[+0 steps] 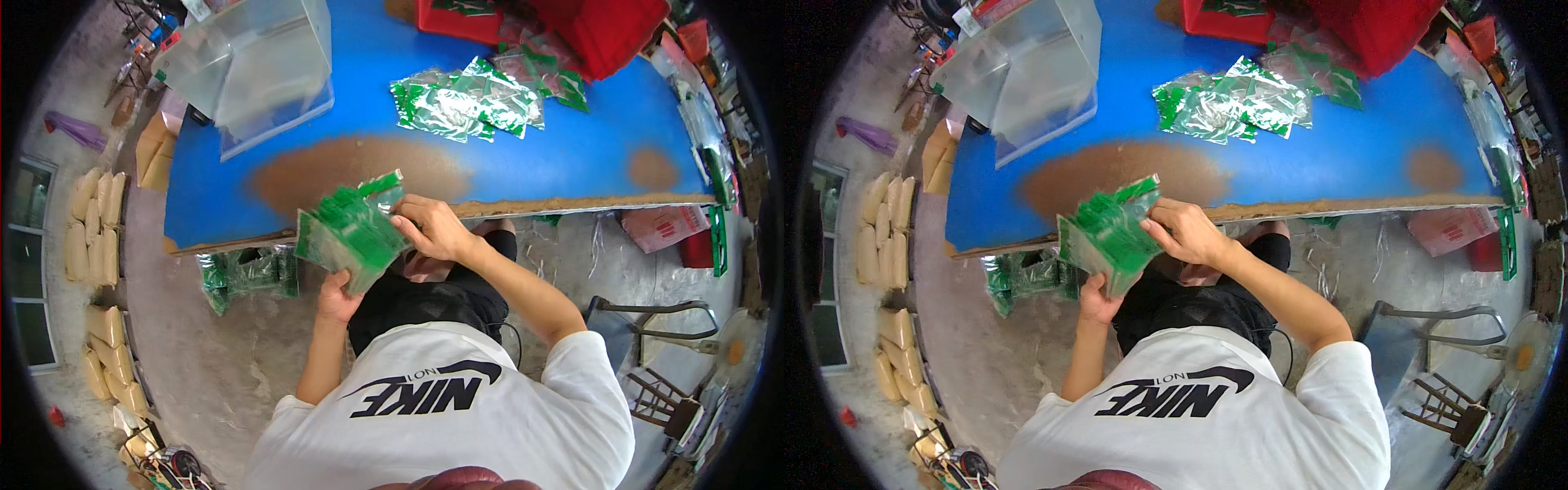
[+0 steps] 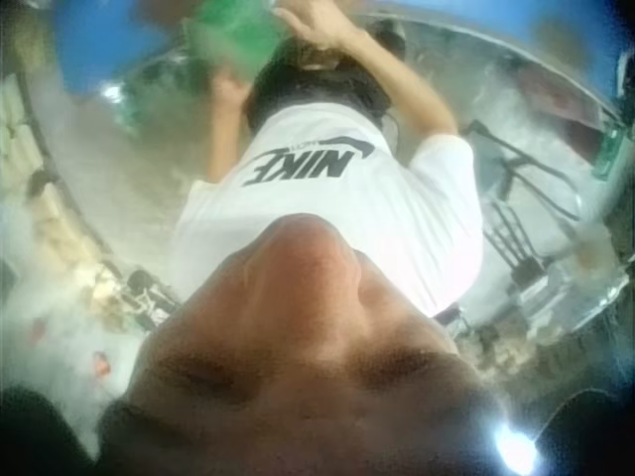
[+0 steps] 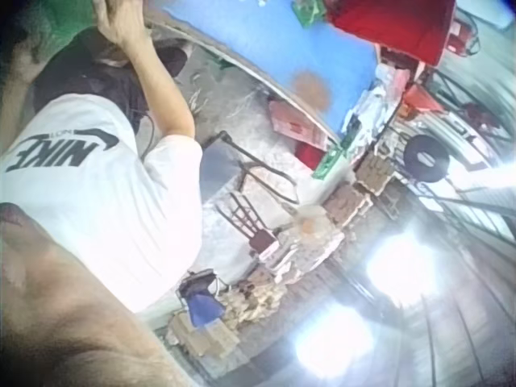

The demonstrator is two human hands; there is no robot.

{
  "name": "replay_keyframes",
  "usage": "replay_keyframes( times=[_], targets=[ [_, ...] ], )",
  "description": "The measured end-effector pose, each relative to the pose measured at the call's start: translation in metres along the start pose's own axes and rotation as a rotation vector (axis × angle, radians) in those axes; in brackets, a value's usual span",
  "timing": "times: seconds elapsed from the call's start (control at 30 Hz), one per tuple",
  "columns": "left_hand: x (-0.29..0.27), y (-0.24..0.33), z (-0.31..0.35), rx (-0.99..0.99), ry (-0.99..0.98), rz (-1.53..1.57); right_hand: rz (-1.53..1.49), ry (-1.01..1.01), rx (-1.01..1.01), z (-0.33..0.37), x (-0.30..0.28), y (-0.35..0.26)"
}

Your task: Sorting small green plastic packets and placing them into a larger plastic bag.

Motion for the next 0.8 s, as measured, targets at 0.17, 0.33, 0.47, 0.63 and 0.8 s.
replay_keyframes(
  times=[0.17,0.33,0.47,0.63,0.8],
  targets=[
    [0.021,-0.012,-0.004,-0.040,0.121,-0.068,0.480,0.314,0.030,-0.052,-0.077,0.022],
    [0.013,-0.026,0.003,-0.062,0.015,0.184,0.898,0.030,0.115,-0.029,-0.064,0.048],
    [0.043,-0.021,-0.010,0.025,-0.007,0.207,0.406,-0.077,-0.010,-0.006,-0.015,-0.003],
    [0.044,-0.017,-0.015,0.008,0.045,0.212,0.378,0.366,0.108,-0.034,-0.104,0.027],
    [0.037,-0.022,-0.009,-0.050,0.043,0.168,0.935,0.260,0.424,-0.028,-0.181,0.109]
  ],
)
Point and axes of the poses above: each hand's wrist, its own z-axis away from the middle knuckle, its own x-axis out of the palm, y = z × x, the point moved 4 cm from there along -z, towards the middle knuckle, and after that the axes turned 12 degrees about -z, right-handed, at the moved point
